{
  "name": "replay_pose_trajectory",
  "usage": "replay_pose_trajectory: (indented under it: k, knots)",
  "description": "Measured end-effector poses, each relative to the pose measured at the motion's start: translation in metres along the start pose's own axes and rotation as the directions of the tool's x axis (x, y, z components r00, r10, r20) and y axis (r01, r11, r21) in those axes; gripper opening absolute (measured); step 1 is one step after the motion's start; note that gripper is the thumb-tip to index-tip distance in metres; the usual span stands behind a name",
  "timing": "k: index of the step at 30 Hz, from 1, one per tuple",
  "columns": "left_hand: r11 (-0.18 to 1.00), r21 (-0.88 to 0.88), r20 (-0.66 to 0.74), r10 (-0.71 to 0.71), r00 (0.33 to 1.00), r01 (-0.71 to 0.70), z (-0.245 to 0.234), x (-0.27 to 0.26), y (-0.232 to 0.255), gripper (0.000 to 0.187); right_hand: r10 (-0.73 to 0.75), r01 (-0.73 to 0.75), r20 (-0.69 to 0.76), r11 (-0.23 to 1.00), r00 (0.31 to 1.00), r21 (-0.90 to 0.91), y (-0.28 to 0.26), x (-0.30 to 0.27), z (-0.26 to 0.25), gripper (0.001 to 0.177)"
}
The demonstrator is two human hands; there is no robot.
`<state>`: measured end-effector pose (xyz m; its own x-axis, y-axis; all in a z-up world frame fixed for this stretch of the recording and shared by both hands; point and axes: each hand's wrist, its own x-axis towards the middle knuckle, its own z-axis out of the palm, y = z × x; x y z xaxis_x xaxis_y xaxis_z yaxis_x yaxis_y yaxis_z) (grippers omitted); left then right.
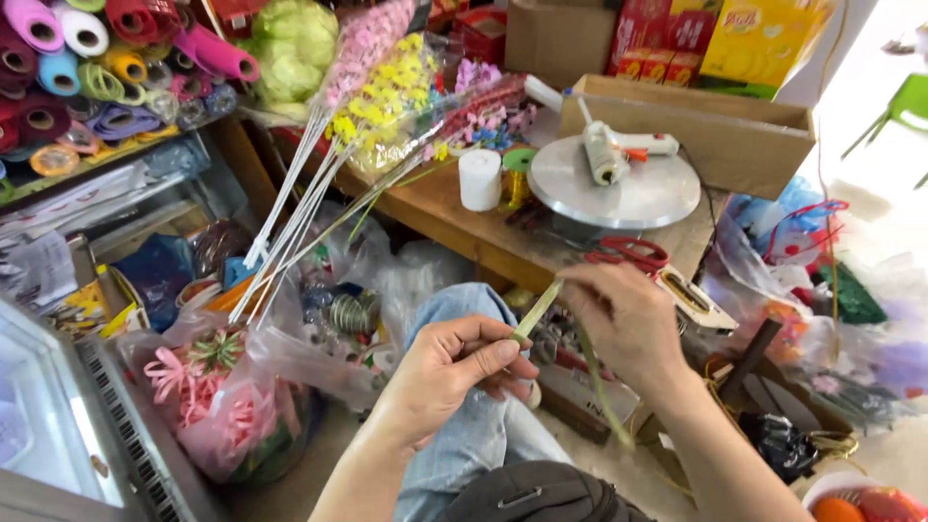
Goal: Hand-tying a decorative bow from green ribbon in a workshop environment.
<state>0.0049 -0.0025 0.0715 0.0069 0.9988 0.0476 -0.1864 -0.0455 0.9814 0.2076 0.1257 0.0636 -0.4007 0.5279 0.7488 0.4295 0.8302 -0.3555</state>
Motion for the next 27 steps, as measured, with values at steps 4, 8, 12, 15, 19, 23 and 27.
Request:
replay_pose_trajectory:
  k: [4,8,12,15,19,23,27]
  knots:
    - [0.983,0.157,-0.088,0.114,0.99,-0.1,0.002,0.007,0.017,0.014,0.173,-0.165,-0.039,0.973,0.984,0.162,-0.028,0.025,-0.028,0.012]
    - [0.937,0.329,-0.147,0.171,0.974,-0.115,-0.004,0.013,0.015,0.014,0.23,-0.198,-0.056,0.919,0.972,0.341,-0.032,0.034,-0.036,0.009]
    - [0.967,0.191,-0.112,0.191,0.975,-0.168,-0.012,0.019,0.008,0.012,0.209,-0.172,-0.144,0.957,0.967,0.232,-0.022,0.041,-0.038,0.009]
    - [0.974,0.19,-0.118,0.151,0.981,-0.126,-0.017,0.023,0.005,0.012,0.185,-0.135,-0.169,0.953,0.968,0.27,-0.016,0.048,-0.045,0.013]
    - [0.977,0.126,-0.137,0.188,0.973,-0.171,-0.004,0.026,0.007,0.016,0.273,-0.282,0.082,0.873,0.959,0.397,-0.03,0.047,-0.037,0.017]
    - [0.986,0.011,-0.186,0.165,0.969,-0.166,0.002,0.03,-0.003,0.014,0.301,-0.323,0.14,0.73,0.943,0.602,-0.035,0.039,-0.021,0.015]
    - [0.982,-0.029,-0.19,0.18,0.965,-0.188,0.009,0.032,-0.012,0.027,0.496,-0.539,0.298,0.462,0.815,0.704,-0.038,0.033,-0.003,0.021]
